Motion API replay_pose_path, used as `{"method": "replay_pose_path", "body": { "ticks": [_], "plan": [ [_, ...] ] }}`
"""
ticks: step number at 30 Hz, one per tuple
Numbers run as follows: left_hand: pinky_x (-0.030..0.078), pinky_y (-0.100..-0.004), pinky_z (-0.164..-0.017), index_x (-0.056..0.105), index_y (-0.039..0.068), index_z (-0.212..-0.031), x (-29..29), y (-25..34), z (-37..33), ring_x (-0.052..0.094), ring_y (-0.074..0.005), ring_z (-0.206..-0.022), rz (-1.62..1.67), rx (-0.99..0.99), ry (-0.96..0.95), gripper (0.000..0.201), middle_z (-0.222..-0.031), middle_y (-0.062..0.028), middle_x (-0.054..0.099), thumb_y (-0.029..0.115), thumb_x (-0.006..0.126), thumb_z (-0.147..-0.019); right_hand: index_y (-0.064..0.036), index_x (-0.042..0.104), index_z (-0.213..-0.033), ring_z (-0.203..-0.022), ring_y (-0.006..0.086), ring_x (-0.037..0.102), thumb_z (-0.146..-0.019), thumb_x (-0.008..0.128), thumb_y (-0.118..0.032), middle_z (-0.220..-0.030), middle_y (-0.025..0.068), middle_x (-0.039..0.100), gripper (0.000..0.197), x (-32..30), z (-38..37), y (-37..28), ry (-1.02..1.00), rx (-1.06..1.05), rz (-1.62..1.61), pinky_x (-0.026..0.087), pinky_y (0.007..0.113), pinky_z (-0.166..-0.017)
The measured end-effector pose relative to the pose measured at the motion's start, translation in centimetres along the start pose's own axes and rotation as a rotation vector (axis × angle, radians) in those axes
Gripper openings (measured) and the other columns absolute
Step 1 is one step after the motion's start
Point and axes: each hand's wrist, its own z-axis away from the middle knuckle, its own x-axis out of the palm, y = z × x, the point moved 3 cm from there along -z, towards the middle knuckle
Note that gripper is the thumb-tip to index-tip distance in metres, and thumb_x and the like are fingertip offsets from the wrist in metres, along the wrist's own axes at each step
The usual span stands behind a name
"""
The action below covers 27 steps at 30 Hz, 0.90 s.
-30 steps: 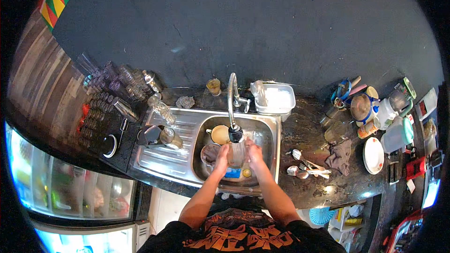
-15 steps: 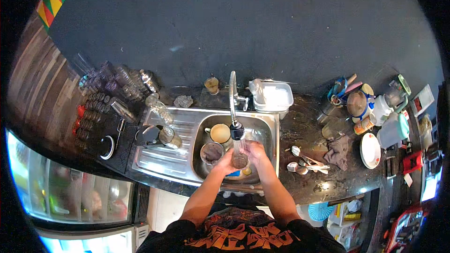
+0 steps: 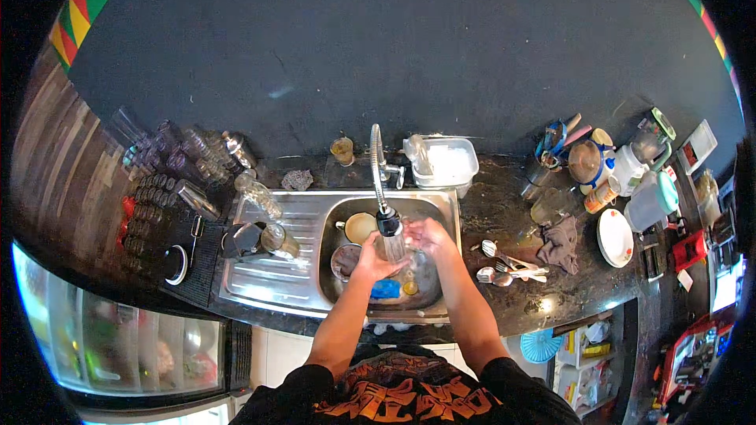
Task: Washing and rinsing glassware in a bar service sink.
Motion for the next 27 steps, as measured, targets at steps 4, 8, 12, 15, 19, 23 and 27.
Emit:
{"method": "replay_pose_path", "body": {
  "ticks": [4, 8, 12, 15, 19, 23, 27],
  "plan": [
    [0.037, -0.05, -0.087, 0.05, 0.007, -0.106, -1.0, -0.4, 0.2, 0.053, -0.0274, -0.095, -0.263, 0.119, -0.136, 0.035, -0.103, -0.0104, 0.055, 0.031, 0.046, -0.081, 0.0007, 0.053, -0.098, -0.053, 0.0176, 0.049, -0.078, 0.038, -0.018, -0.059, 0.0045, 0.049, 0.031, -1.3, 0.5, 1.4, -0.199, 0.057, -0.151, 0.043, 0.028, -0.056],
    [0.04, -0.0356, -0.087, 0.047, 0.006, -0.111, -1.3, -1.2, 0.3, 0.05, -0.0192, -0.099, -1.098, 0.353, -0.029, 0.048, -0.108, -0.0073, 0.053, 0.011, 0.066, -0.068, -0.008, 0.056, -0.079, -0.041, 0.014, 0.041, -0.077, 0.042, -0.027, -0.053, 0.0013, 0.045, 0.024, -1.9, -0.3, 4.0, 0.117, -0.139, 0.01, 0.035, 0.029, -0.04],
    [0.04, -0.0305, -0.087, 0.038, 0.004, -0.119, -1.8, -0.6, 1.6, 0.047, -0.0168, -0.103, -1.181, 0.591, -0.278, 0.071, -0.112, -0.0066, 0.049, -0.005, 0.07, -0.057, -0.0095, 0.05, -0.058, -0.039, 0.0103, 0.038, -0.075, 0.045, -0.02, -0.05, -0.0006, 0.046, 0.021, -0.9, 2.3, 4.5, 0.342, -0.32, 0.086, 0.031, 0.027, -0.038],
    [0.036, -0.032, -0.09, 0.033, 0.004, -0.122, -3.4, 0.8, 1.5, 0.045, -0.0193, -0.105, -1.198, 0.508, -0.216, 0.076, -0.116, -0.0081, 0.045, 0.001, 0.072, -0.057, -0.0103, 0.041, -0.044, -0.038, 0.0074, 0.032, -0.069, 0.055, -0.01, -0.044, -0.0036, 0.037, 0.029, -0.9, 2.1, 4.5, 0.414, -0.712, -0.077, 0.022, 0.028, -0.036],
    [0.038, -0.0325, -0.087, 0.032, 0.009, -0.126, -4.5, 2.5, 2.7, 0.045, -0.0226, -0.105, -1.128, 0.442, -0.09, 0.071, -0.12, -0.011, 0.043, -0.003, 0.062, -0.063, -0.0092, 0.038, -0.044, -0.04, 0.0077, 0.031, -0.069, 0.054, -0.009, -0.043, -0.0047, 0.033, 0.029, 1.1, 3.9, 4.2, 0.449, -0.55, 0.112, 0.023, 0.028, -0.039],
    [0.041, -0.0275, -0.078, 0.036, 0.013, -0.125, -4.8, 2.8, 3.3, 0.048, -0.0171, -0.097, -1.08, 0.462, -0.037, 0.06, -0.12, -0.0088, 0.045, -0.004, 0.054, -0.07, -0.0077, 0.038, -0.042, -0.042, 0.008, 0.03, -0.066, 0.055, -0.011, -0.043, -0.0041, 0.035, 0.029, 0.2, 2.6, 3.2, 0.623, -0.662, 0.035, 0.023, 0.03, -0.04],
    [0.042, -0.0225, -0.069, 0.037, 0.013, -0.125, -4.9, 2.7, 4.2, 0.05, -0.0109, -0.09, -1.104, 0.438, 0.041, 0.055, -0.117, -0.007, 0.048, -0.002, 0.052, -0.074, -0.0094, 0.04, -0.047, -0.047, 0.0111, 0.038, -0.069, 0.056, -0.013, -0.049, -0.0015, 0.041, 0.027, -0.2, 0.6, 3.6, 0.538, -0.592, 0.179, 0.031, 0.029, -0.046]
  ]
}}
